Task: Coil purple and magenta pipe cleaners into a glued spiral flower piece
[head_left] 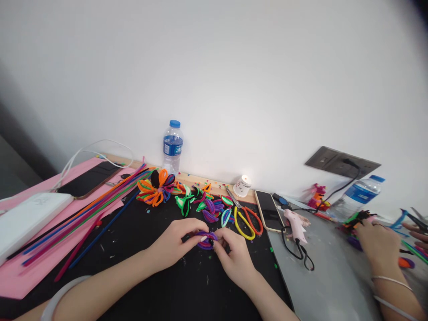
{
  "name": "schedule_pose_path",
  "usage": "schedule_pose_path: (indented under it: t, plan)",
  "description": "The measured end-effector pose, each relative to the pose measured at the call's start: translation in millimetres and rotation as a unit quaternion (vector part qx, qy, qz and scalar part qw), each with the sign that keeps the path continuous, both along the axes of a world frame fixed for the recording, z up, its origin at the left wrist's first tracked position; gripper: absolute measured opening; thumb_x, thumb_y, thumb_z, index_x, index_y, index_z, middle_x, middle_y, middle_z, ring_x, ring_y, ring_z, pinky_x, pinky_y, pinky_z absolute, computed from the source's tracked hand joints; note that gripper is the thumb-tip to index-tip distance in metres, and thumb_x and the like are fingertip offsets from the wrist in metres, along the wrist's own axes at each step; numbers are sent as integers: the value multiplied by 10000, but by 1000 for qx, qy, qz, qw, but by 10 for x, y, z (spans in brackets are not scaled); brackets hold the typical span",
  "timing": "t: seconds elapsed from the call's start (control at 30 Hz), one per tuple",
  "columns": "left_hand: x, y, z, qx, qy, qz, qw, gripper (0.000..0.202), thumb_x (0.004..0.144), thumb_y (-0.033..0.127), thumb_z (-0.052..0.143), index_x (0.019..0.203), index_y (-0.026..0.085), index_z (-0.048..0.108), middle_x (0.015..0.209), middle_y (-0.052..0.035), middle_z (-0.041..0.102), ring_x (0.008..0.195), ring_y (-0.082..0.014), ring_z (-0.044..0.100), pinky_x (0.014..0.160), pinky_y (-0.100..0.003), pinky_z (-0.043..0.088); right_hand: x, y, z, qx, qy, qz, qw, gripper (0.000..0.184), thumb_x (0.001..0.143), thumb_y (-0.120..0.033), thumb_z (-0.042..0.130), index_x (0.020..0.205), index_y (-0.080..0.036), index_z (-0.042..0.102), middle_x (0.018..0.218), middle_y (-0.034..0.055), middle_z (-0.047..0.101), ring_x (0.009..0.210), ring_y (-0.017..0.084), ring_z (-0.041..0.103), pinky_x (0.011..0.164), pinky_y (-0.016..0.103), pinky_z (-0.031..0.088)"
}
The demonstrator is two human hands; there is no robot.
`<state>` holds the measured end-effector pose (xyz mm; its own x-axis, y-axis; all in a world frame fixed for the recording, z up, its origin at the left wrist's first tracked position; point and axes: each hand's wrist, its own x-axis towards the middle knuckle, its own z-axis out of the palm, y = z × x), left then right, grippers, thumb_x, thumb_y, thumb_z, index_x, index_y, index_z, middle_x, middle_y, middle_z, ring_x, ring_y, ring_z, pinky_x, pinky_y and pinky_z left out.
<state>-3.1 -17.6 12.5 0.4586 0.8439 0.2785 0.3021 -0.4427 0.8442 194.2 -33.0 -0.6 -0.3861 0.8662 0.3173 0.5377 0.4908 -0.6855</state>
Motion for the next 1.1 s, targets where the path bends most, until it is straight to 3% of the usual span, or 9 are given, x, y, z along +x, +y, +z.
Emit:
schedule_pose_path:
  t: [0.23, 1.1]
  plan:
    - [-7, -8, 72, -12, 23, -2, 1000, 110, 822, 179, 538, 879, 183, 632, 846, -12, 680, 755, -138, 603, 730, -234, 470, 9, 6, -18, 6, -7, 1, 1000, 109, 846, -136, 476, 765, -193, 523, 654, -7, 515, 567, 127, 480, 538, 229, 389]
    - [-27, 22, 14, -24, 30, -16, 999, 131, 841, 205, 521, 859, 182, 648, 826, -12, 681, 759, -141, 614, 705, -227, 474, -4, 12, -40, 18, -38, 6, 999, 118, 847, -122, 481, 772, -196, 536, 665, -11, 512, 577, 126, 475, 541, 227, 382]
